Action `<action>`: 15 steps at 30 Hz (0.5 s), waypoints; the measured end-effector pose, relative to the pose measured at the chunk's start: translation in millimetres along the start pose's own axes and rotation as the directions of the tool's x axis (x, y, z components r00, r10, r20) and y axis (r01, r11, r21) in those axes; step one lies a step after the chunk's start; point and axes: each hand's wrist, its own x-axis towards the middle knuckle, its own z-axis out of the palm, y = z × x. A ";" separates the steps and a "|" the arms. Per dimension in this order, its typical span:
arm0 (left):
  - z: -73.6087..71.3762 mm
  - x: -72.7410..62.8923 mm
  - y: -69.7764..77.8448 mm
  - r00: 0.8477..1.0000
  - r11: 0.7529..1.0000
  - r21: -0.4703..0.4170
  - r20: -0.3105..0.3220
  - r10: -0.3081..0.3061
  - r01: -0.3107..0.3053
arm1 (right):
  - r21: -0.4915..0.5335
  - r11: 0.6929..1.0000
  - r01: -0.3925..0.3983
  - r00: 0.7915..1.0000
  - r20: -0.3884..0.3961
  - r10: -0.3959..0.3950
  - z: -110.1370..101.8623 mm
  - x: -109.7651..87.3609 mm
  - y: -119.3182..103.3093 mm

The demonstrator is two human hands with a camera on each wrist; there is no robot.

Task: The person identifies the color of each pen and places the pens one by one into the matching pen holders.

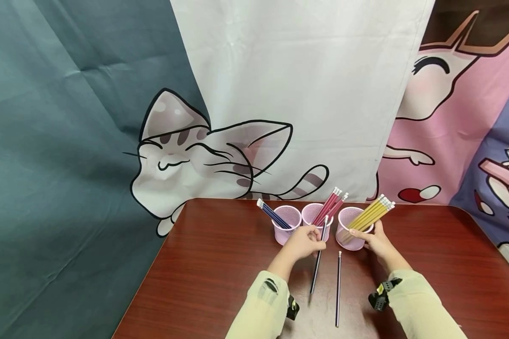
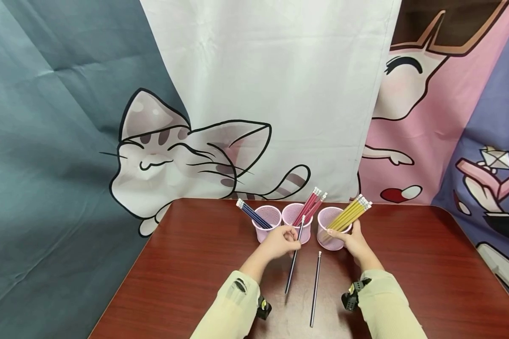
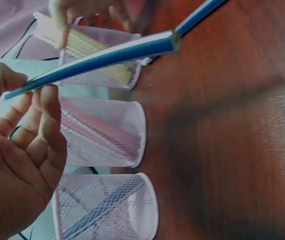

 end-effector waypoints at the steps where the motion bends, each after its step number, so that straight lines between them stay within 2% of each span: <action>1: -2.4 0.9 1.8 1.000 1.000 -0.020 -0.014 0.005 -0.005 | -0.001 1.000 0.000 1.000 0.000 0.000 -0.1 0.0 0.1; 4: -9.7 3.3 6.0 0.998 0.996 -0.091 -0.058 0.013 -0.018 | -0.001 1.000 0.004 1.000 0.002 -0.004 -0.3 0.0 0.5; 8: -20.1 5.3 11.1 0.992 0.989 -0.143 -0.120 0.027 -0.044 | -0.002 1.000 0.011 1.000 -0.002 -0.011 -0.4 0.6 1.3; 15: -35.2 8.6 15.8 0.971 0.986 -0.119 -0.225 0.084 -0.113 | -0.003 1.000 0.010 1.000 -0.008 -0.010 -0.5 0.7 1.7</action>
